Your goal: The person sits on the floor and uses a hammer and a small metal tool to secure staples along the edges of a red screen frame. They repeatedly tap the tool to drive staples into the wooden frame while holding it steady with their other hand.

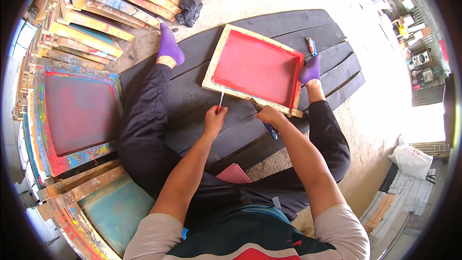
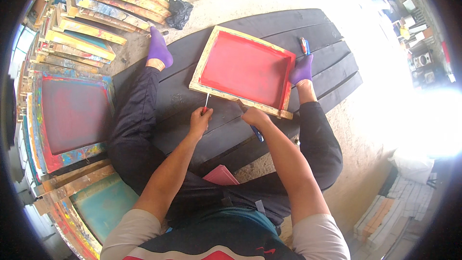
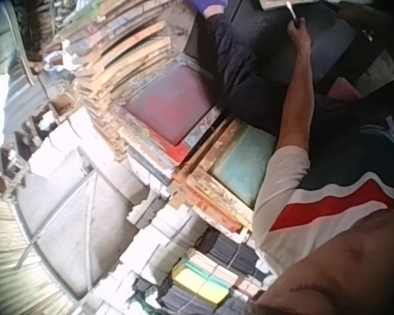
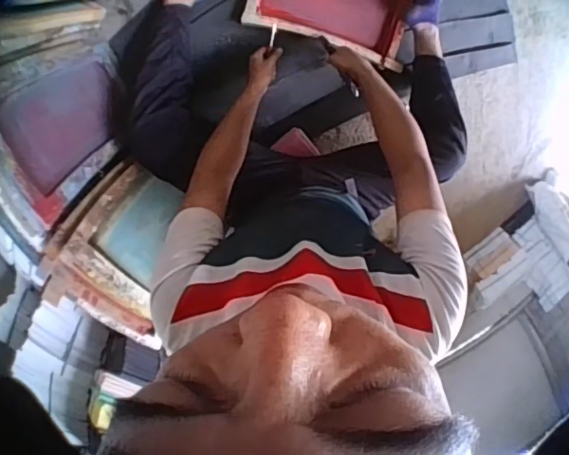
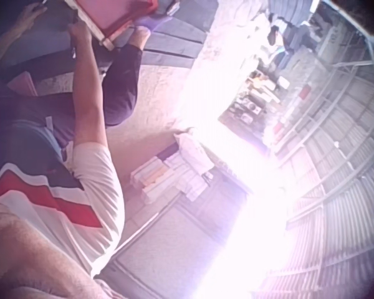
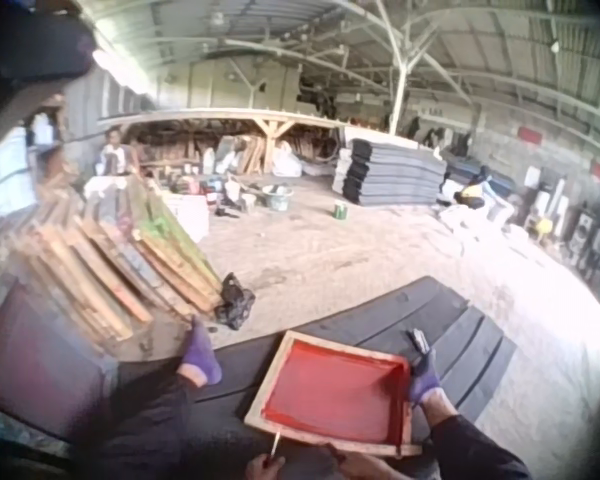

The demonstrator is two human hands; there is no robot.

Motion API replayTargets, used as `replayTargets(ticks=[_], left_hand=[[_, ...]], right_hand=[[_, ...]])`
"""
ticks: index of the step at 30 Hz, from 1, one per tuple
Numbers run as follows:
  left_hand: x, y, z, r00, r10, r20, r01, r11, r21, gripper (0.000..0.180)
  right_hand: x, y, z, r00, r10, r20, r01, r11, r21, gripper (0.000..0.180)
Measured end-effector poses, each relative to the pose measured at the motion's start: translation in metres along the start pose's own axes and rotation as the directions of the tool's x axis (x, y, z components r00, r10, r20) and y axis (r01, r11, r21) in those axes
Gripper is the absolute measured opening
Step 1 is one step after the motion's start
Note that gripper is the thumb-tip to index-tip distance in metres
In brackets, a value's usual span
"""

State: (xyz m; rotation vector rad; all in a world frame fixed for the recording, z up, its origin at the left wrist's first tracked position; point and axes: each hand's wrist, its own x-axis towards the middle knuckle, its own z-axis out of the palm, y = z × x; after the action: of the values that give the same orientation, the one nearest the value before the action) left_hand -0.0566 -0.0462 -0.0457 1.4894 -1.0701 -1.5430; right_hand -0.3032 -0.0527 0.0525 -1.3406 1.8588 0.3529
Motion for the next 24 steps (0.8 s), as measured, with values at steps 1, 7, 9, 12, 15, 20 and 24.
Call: replayTargets(ticks=[1, 7, 9, 12, 15, 20, 24], left_hand=[[0.0, 0.001, 0.0, 1.0, -0.003, 0.001, 0.003, 1.0, -0.006, 0.023], [-0.001, 0.005, -0.005, 0.999, -0.038, 0.004, 0.038, 0.999, -0.033, 0.025], [0.0, 0.005, -0.006, 1.0, -0.028, -0.001, 0.028, 0.999, -0.038, 0.025], [-0.002, 0.016, 0.006, 1.0, -0.021, 0.014, 0.022, 0.998, -0.054, 0.024], [-0.003, 0.011, -0.001, 0.999, -0.036, -0.017, 0.036, 0.999, -0.002, 0.025], [-0.003, 0.006, -0.003, 0.997, -0.078, -0.017, 0.079, 0.996, 0.039, 0.023], [-0.014, 0.019, -0.002, 0.987, -0.161, 0.012, 0.16, 0.986, 0.055, 0.022]], right_hand=[[0.001, -0.001, 0.0, 1.0, 0.0, -0.002, 0.0, 1.0, -0.031, 0.047], [-0.026, -0.036, -0.021, 0.978, 0.151, 0.146, -0.171, 0.975, 0.142, 0.041], [-0.024, -0.033, -0.015, 0.98, 0.158, 0.119, -0.174, 0.974, 0.144, 0.038], [0.006, 0.013, 0.016, 0.994, 0.105, -0.009, -0.103, 0.986, 0.129, 0.037], [-0.002, 0.001, 0.034, 0.978, 0.133, -0.162, -0.118, 0.988, 0.103, 0.04], [-0.002, 0.004, 0.057, 0.949, 0.129, -0.289, -0.123, 0.992, 0.038, 0.044], [-0.003, 0.01, 0.07, 0.926, 0.13, -0.353, -0.111, 0.991, 0.074, 0.04]])
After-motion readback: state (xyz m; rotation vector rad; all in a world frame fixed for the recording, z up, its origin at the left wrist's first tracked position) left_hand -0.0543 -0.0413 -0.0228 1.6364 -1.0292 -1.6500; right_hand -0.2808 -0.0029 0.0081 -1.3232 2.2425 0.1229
